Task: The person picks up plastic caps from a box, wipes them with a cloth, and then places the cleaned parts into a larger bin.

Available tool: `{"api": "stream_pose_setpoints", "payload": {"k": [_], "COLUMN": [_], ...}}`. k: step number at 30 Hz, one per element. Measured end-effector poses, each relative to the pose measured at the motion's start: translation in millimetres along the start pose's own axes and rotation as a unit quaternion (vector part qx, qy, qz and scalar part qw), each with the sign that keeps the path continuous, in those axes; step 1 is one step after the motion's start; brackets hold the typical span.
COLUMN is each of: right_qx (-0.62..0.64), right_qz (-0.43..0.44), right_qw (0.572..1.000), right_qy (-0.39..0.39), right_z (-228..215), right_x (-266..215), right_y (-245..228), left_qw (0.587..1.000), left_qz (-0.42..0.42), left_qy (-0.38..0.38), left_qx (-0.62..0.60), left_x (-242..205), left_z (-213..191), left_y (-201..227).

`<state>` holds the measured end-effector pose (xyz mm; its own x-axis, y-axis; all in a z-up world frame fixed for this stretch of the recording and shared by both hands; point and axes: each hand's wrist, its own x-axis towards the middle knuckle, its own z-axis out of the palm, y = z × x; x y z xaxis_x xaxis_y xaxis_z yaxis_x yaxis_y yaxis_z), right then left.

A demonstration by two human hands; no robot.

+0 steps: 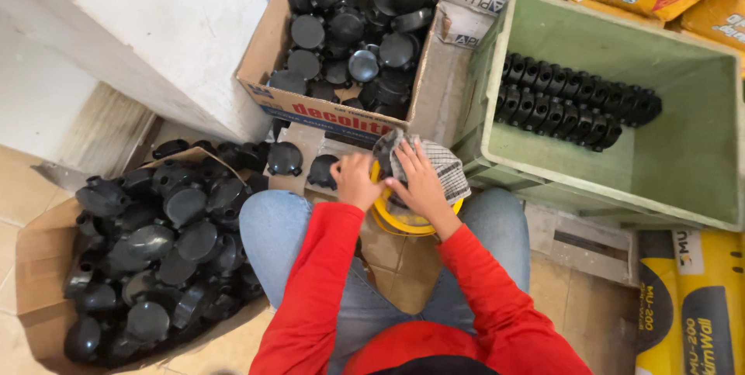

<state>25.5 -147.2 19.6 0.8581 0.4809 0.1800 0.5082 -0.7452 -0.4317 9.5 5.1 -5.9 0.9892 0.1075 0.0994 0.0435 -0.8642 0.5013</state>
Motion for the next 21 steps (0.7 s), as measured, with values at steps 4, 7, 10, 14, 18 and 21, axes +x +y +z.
{"api": "stream_pose_setpoints", "payload": {"k": [4, 7, 10, 14, 18, 21], "right_qx": [0.003, -0.045, -0.080, -0.125, -0.073, -0.043], "right_qz": [-0.042, -0.082, -0.072, -0.016, 0.077, 0.082], "right_qw": [0.999, 0.995, 0.990, 0.990, 0.994, 0.995], "right_qy": [-0.002, -0.026, -0.096, -0.071, -0.039, -0.038], "right_z": [5, -5, -11, -1, -1, -8], "right_x": [-15, -14, -13, 1, 5, -14], "right_y": [18, 9, -11, -9, 4, -7], "left_qw": [0.984, 0.977, 0.983, 0.986, 0.996, 0.999], "left_qz": [-0.003, 0.027, 0.034, 0.032, 0.043, 0.035], "left_qy": [-0.165, -0.203, -0.173, -0.148, -0.069, -0.026], "left_qx": [-0.070, -0.051, -0.039, -0.066, -0.024, -0.018], "left_x": [15, 24, 23, 18, 13, 6], "left_z": [-39, -11, 3, 2, 9, -3], "left_y": [14, -3, -11, -7, -5, 6]}}
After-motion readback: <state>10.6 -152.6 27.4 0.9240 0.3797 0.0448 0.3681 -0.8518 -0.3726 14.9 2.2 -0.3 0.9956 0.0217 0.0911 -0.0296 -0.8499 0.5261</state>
